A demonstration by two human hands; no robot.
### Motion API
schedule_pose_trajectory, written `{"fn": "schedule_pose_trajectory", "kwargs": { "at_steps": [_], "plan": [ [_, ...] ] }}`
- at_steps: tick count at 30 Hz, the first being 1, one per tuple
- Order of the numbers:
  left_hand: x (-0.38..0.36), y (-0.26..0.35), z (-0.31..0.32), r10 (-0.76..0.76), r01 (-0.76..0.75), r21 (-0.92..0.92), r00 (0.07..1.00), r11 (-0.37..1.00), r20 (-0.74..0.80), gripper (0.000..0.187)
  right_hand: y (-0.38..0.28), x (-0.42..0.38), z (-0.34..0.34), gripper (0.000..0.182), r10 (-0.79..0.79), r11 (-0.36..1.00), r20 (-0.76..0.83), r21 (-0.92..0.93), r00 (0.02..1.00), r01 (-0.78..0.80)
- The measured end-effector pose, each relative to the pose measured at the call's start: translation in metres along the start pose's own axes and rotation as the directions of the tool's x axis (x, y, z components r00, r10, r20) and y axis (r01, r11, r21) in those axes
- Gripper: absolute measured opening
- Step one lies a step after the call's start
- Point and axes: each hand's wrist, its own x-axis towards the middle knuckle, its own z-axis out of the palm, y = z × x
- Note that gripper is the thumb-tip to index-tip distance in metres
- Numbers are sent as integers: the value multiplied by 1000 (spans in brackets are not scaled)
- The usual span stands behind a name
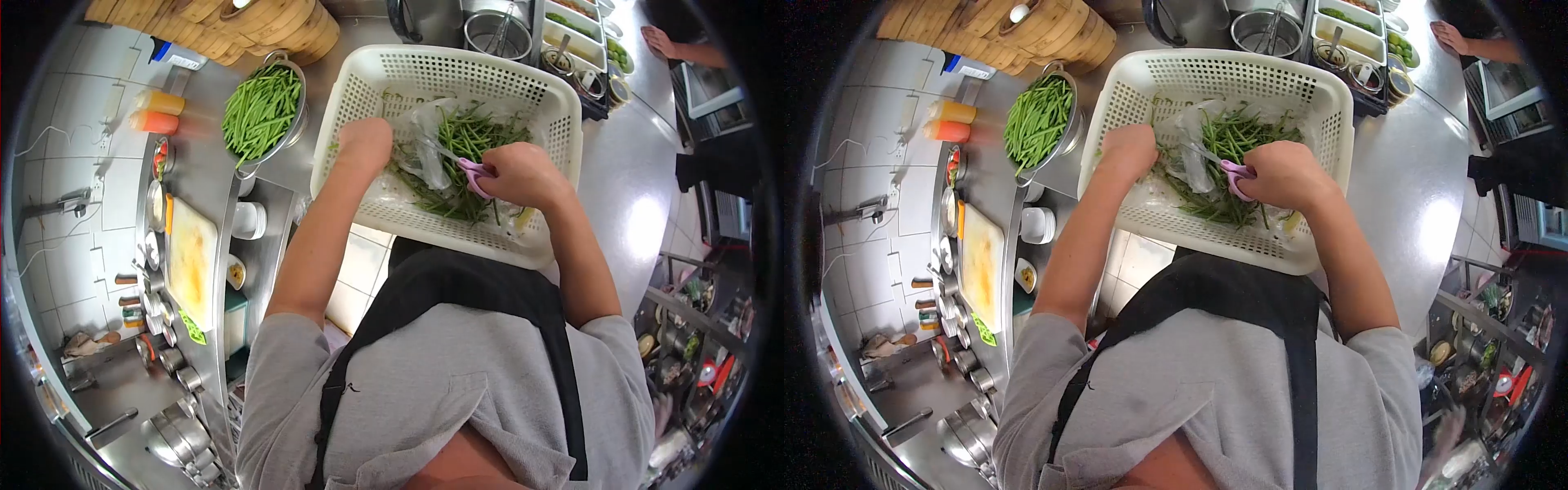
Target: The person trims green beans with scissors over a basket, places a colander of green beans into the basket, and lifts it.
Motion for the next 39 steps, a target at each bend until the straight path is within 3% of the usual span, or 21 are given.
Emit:
{"fn": "schedule_pose_trajectory", "kwargs": {
  "at_steps": [10, 12, 14, 16, 17, 19, 20, 22, 23, 26, 28, 30, 39],
  "plan": [
    [-6, -1, -6, -5, -2, -143, 999, 990, -49, 20, 3, 2, 1, 35, -8, 1000, 3, -17, 1000, 8],
    [-16, -5, -28, -54, 23, -247, 991, 969, -122, 26, 5, 2, 2, 35, -1, 1000, 1, -2, 1000, 1],
    [-20, -10, -43, -69, 50, -219, 994, 975, -80, 34, 4, 3, 4, 35, -7, 1000, 7, 8, 1000, 7],
    [-26, -15, -52, -108, 53, -231, 967, 972, -229, 40, 5, 4, 4, 35, -10, 1000, 2, -4, 1000, 10],
    [-28, -19, -57, -109, 56, -231, 968, 971, -226, 40, 4, 4, 4, 35, -11, 1000, 6, -3, 1000, 11],
    [-31, -26, -68, -67, -54, -529, 976, 847, -207, 41, 4, 3, 3, 34, -6, 1000, -9, -8, 1000, 6],
    [-36, -22, -71, -66, -53, -529, 977, 847, -205, 41, 5, 3, 3, 34, -5, 1000, -8, -6, 1000, 5],
    [-54, -8, -77, 213, -193, -748, 974, 635, -70, 34, 9, 3, 5, 33, -1, 996, -215, 89, 977, 21],
    [-56, -5, -83, 207, -189, -751, 976, 633, -70, 34, 9, 4, 3, 33, -7, 996, -212, 85, 977, 26],
    [-51, -5, -88, 150, -206, -670, 979, 713, -141, 31, 6, 3, 2, 33, 101, 989, -313, 134, 944, -62],
    [-19, -16, -66, -35, -43, -272, 961, 961, -275, 26, 4, 3, 2, 28, 121, 985, -367, 162, 922, -65],
    [10, -25, -26, 18, -7, 51, 976, 999, -219, 15, 4, 4, 1, 28, 99, 991, -358, 122, 929, -58],
    [13, 1, 2, 19, -16, 82, 999, 996, -36, 17, 9, 4, 2, 32, 102, 988, -339, 148, 935, -54]
  ]
}}
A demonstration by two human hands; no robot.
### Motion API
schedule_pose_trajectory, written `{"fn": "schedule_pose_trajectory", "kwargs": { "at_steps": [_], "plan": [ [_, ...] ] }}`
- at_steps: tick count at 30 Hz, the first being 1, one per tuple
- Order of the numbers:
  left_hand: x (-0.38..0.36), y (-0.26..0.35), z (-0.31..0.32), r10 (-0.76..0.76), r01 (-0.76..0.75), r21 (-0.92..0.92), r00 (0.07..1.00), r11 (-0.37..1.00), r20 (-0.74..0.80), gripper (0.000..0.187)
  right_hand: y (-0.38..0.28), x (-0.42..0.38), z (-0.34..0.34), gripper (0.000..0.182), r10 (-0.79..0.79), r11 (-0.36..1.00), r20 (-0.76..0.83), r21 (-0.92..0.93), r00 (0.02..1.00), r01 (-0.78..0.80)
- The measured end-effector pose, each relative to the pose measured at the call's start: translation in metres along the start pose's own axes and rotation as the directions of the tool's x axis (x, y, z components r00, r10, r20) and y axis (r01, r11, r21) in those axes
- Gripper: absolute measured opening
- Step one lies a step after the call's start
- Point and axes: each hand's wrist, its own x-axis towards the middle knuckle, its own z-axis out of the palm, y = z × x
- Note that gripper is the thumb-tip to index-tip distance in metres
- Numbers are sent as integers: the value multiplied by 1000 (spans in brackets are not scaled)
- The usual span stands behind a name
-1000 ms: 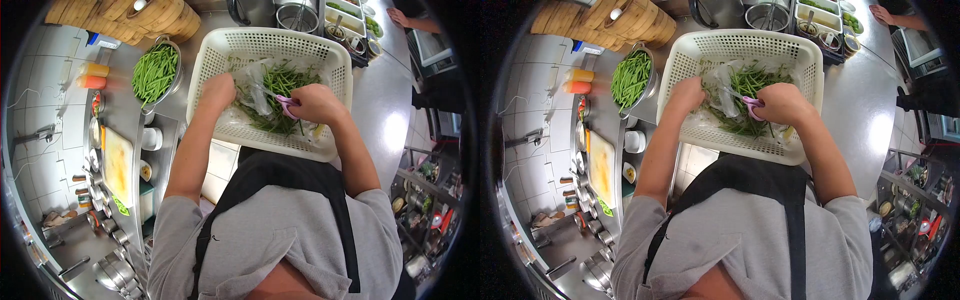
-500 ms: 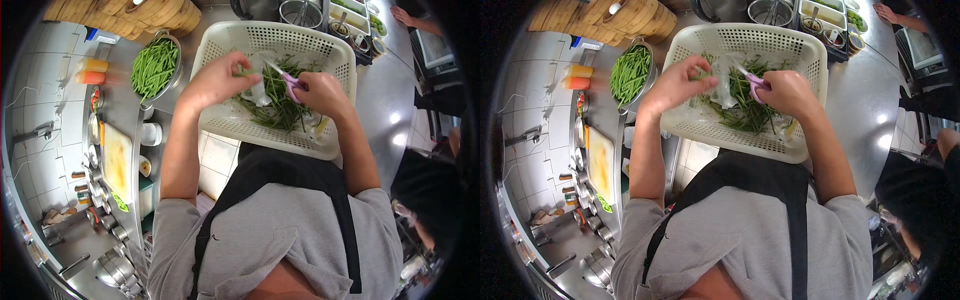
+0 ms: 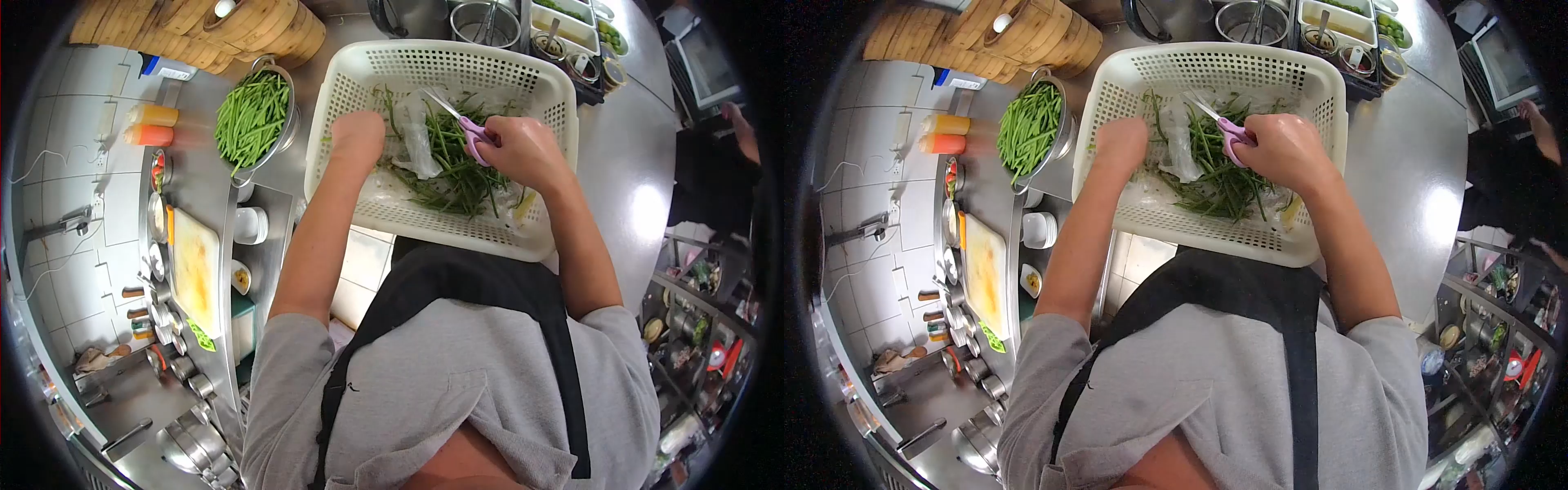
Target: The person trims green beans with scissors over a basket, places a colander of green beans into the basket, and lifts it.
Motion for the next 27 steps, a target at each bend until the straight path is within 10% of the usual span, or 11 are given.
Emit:
{"fn": "schedule_pose_trajectory", "kwargs": {
  "at_steps": [7, 12, 21, 27],
  "plan": [
    [-37, -19, -73, -142, 106, -171, 967, 979, -213, 21, 1, 2, -2, 34, 42, 996, -84, 79, 996, -35],
    [-66, -22, -105, 141, -248, -721, 968, 647, -207, 37, 1, 5, -2, 35, 46, 990, -175, 141, 983, -21],
    [23, -3, -17, -40, 16, -313, 997, 950, -70, 39, 1, 6, -5, 39, 107, 977, -190, 202, 976, -68],
    [-16, -11, -67, -109, -14, -515, 972, 857, -208, 30, 5, 6, -4, 42, 99, 970, -208, 239, 973, -47]
  ]
}}
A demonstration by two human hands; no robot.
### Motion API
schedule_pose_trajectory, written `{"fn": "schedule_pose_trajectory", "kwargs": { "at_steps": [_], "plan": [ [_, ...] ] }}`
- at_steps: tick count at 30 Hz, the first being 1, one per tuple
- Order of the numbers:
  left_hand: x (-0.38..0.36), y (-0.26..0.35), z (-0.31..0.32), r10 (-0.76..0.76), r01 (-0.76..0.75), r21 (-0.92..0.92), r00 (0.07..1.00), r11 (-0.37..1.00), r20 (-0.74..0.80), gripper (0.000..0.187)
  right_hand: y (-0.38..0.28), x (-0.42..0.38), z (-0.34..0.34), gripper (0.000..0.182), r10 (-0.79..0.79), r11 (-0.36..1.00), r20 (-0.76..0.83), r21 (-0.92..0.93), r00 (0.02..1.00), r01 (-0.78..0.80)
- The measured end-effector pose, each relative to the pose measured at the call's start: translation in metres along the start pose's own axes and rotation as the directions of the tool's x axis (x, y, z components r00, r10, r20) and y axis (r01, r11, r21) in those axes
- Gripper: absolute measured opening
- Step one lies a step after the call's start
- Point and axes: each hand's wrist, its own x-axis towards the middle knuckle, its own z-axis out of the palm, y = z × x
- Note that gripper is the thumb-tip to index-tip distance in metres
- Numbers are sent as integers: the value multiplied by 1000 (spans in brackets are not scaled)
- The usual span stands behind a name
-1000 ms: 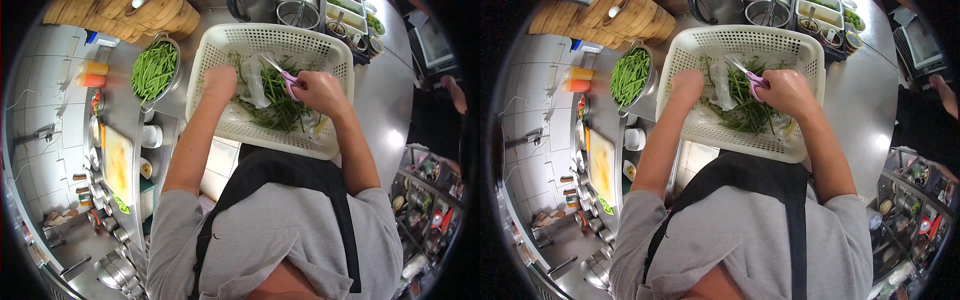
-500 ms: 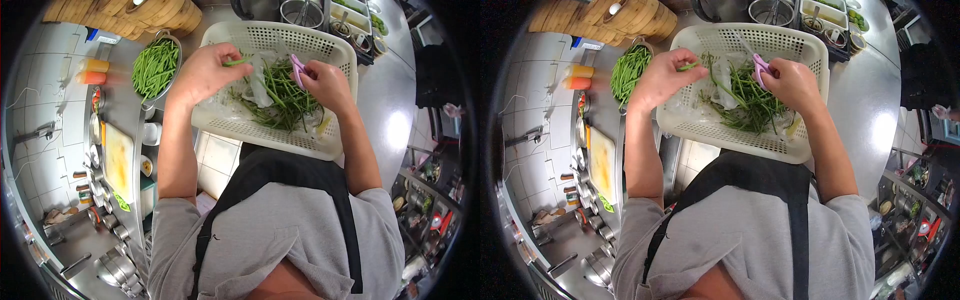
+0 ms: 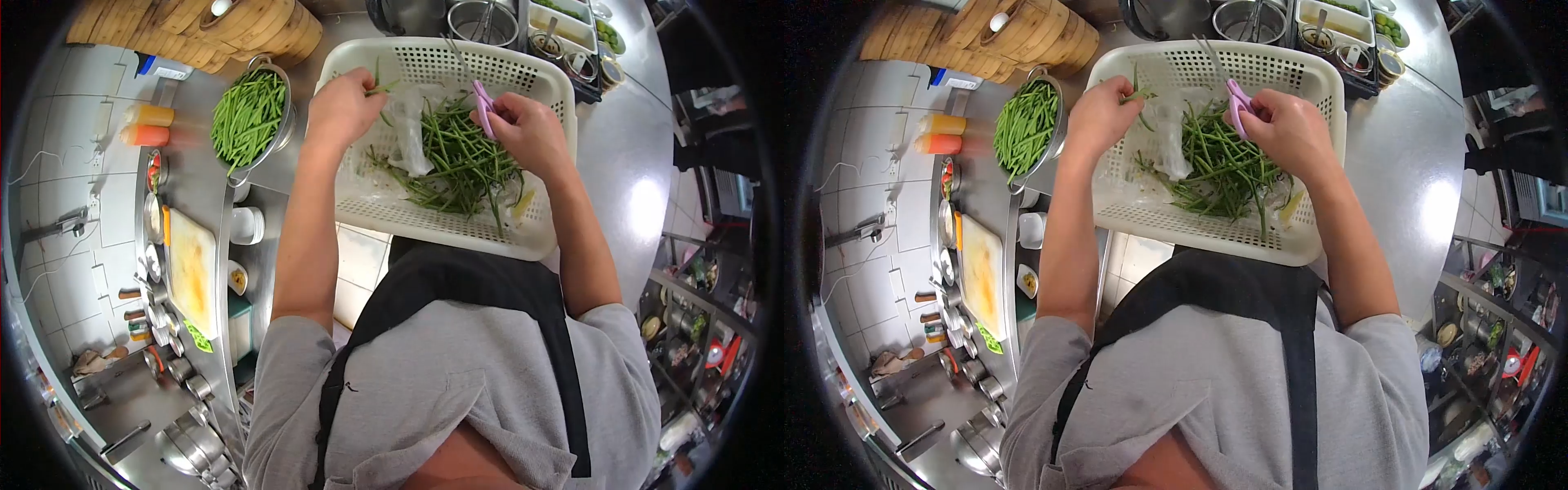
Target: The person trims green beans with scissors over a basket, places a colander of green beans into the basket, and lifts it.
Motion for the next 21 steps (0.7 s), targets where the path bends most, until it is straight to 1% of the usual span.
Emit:
{"fn": "schedule_pose_trajectory", "kwargs": {
  "at_steps": [1, 2, 3, 4, 5, 6, 7, 8, 9, 10, 12, 13, 14, 15, 16, 17, 18, 19, 20, 21],
  "plan": [
    [-6, -2, -1, 95, -100, -88, 994, 991, -58, 29, -2, 0, -1, 42, 25, 999, 4, 34, 1000, -25],
    [-15, 1, -1, 89, -94, -87, 994, 992, -59, 29, -4, 1, -1, 42, 50, 996, 7, 67, 999, -50],
    [-25, 9, 2, 171, -142, -346, 984, 928, 54, 28, -3, 2, 0, 42, 49, 996, 11, 68, 999, -50],
    [-32, 17, 5, 280, -150, -584, 950, 798, 139, 27, -1, 2, 1, 39, 46, 996, 14, 70, 999, -47],
    [-38, 25, 11, 280, -148, -584, 950, 798, 141, 27, 0, 2, 2, 36, 44, 996, 18, 72, 999, -45],
    [-44, 33, 18, 339, -205, -445, 908, 872, 247, 28, 2, 2, 4, 36, 45, 996, 19, 71, 999, -46],
    [-47, 37, 23, 376, -276, -300, 855, 913, 357, 28, 3, 3, 5, 36, 32, 997, 12, 68, 999, -32],
    [-39, 28, 32, 378, -276, -305, 855, 911, 355, 28, 4, 3, 5, 36, 18, 998, 5, 64, 1000, -19],
    [-21, 8, 45, 262, -266, -18, 933, 964, 245, 28, 3, 1, 4, 36, 17, 998, 5, 59, 1000, -18],
    [-4, -8, 48, 176, -196, 267, 980, 944, 96, 29, 1, 0, 2, 35, 19, 999, 9, 47, 1000, -19],
    [17, -39, 31, 64, -27, 312, 992, 950, -109, 30, -3, -1, 0, 35, 20, 999, 6, 35, 1000, -20],
    [14, -29, 14, 71, -32, 313, 991, 949, -115, 30, -2, 0, -1, 39, 26, 998, 5, 52, 1000, -26],
    [6, -22, -3, 71, -24, 254, 981, 967, -181, 28, -2, 0, 0, 44, 35, 997, 9, 69, 999, -36],
    [-5, -15, -16, 62, -15, 192, 968, 981, -243, 25, 2, 1, 4, 44, 14, 998, -6, 60, 1000, -14],
    [-13, -13, -20, 59, -12, 191, 968, 982, -243, 25, 0, 1, 1, 44, 12, 998, -3, 59, 1000, -12],
    [-21, -12, -23, 58, -76, -74, 974, 994, -217, 23, -4, 1, -3, 38, 16, 997, 57, 68, 998, -20],
    [-28, -12, -26, 67, -130, -334, 979, 934, -194, 21, -7, 1, -5, 32, 20, 997, 114, 78, 993, -29],
    [-37, -16, -15, 112, -202, -455, 970, 867, -215, 19, -5, 1, -3, 32, 18, 996, 110, 79, 994, -27],
    [-46, -18, -4, 120, -208, -452, 969, 867, -216, 19, 2, 0, 0, 32, -14, 961, 210, 272, 978, -45],
    [-56, -17, 7, 120, -193, -541, 978, 818, -168, 20, 6, -1, 1, 31, -62, 889, 300, 449, 952, -83]
  ]
}}
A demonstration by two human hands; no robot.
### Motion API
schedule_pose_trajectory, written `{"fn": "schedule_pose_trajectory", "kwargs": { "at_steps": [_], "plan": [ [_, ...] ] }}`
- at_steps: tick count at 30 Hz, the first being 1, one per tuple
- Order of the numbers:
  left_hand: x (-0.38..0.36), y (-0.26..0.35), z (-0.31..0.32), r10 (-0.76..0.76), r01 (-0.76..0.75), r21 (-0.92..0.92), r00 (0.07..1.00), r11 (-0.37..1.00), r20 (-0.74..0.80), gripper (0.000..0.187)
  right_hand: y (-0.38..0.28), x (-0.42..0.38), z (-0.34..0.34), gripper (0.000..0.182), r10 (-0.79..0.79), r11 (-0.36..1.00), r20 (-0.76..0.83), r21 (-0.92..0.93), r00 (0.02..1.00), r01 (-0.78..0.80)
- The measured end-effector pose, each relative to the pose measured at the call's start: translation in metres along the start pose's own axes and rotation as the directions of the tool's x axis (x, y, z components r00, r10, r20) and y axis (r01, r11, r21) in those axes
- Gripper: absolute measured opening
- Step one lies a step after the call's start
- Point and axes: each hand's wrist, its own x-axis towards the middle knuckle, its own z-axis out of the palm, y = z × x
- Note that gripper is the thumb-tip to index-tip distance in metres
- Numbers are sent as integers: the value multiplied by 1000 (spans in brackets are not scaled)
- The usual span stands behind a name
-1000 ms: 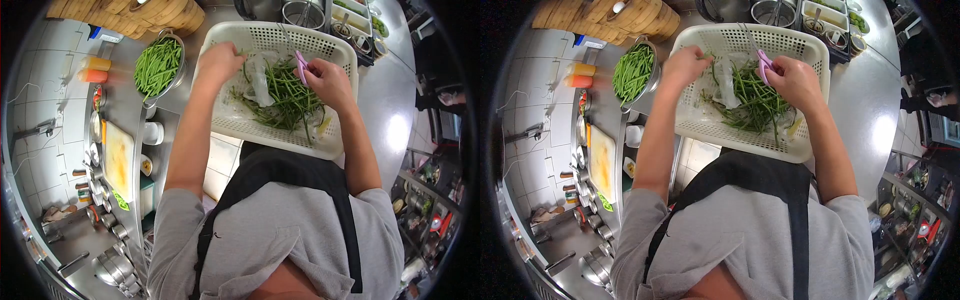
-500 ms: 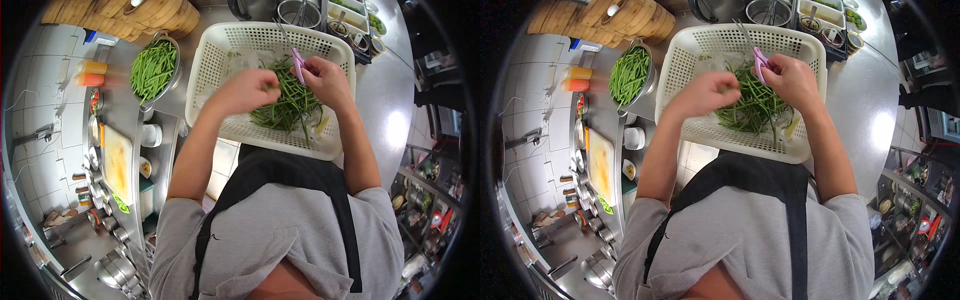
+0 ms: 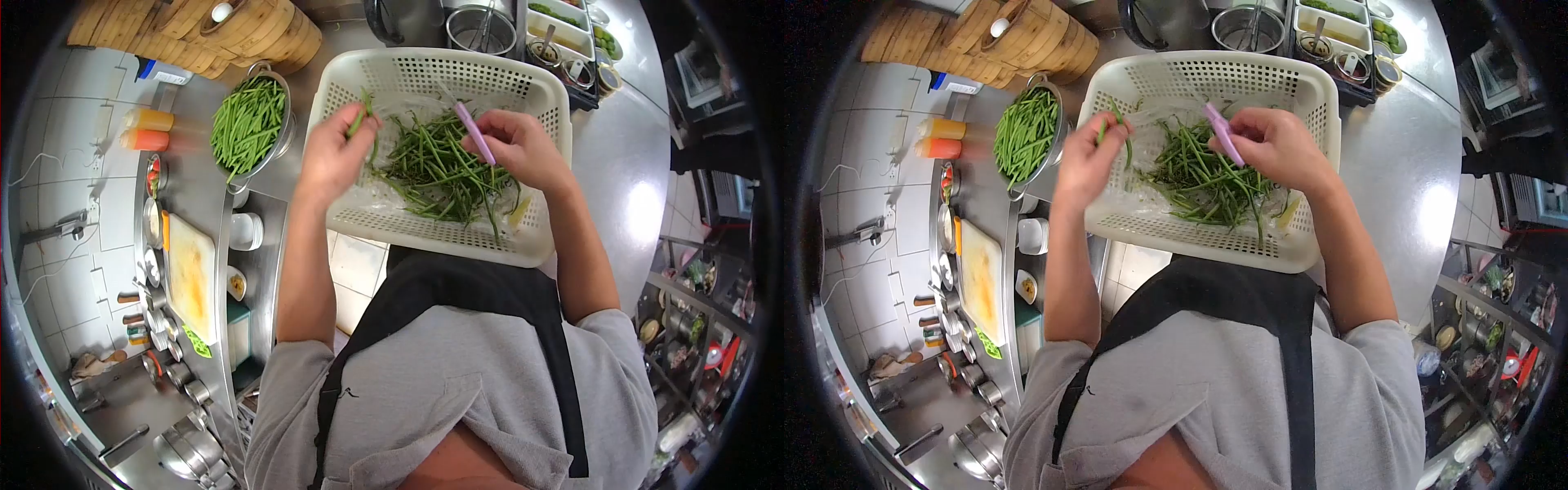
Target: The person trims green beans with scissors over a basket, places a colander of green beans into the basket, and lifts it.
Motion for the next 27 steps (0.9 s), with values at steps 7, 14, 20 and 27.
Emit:
{"fn": "schedule_pose_trajectory", "kwargs": {
  "at_steps": [7, 14, 20, 27],
  "plan": [
    [-31, 12, 22, -108, 107, 8, 993, 994, 40, 21, -12, -5, 0, 39, 71, 997, 289, -22, 955, -68],
    [-36, 19, 26, -74, 63, 87, 988, 994, 133, 20, -18, -6, 3, 42, 84, 979, 310, -200, 947, -22],
    [-35, 22, 29, -86, 51, 182, 978, 982, 190, 21, -18, -5, 2, 39, 41, 979, 316, -204, 948, 26],
    [-35, 6, 29, -83, 68, 69, 967, 995, 241, 18, -15, -4, 2, 32, -32, 962, 319, -246, 947, 116]
  ]
}}
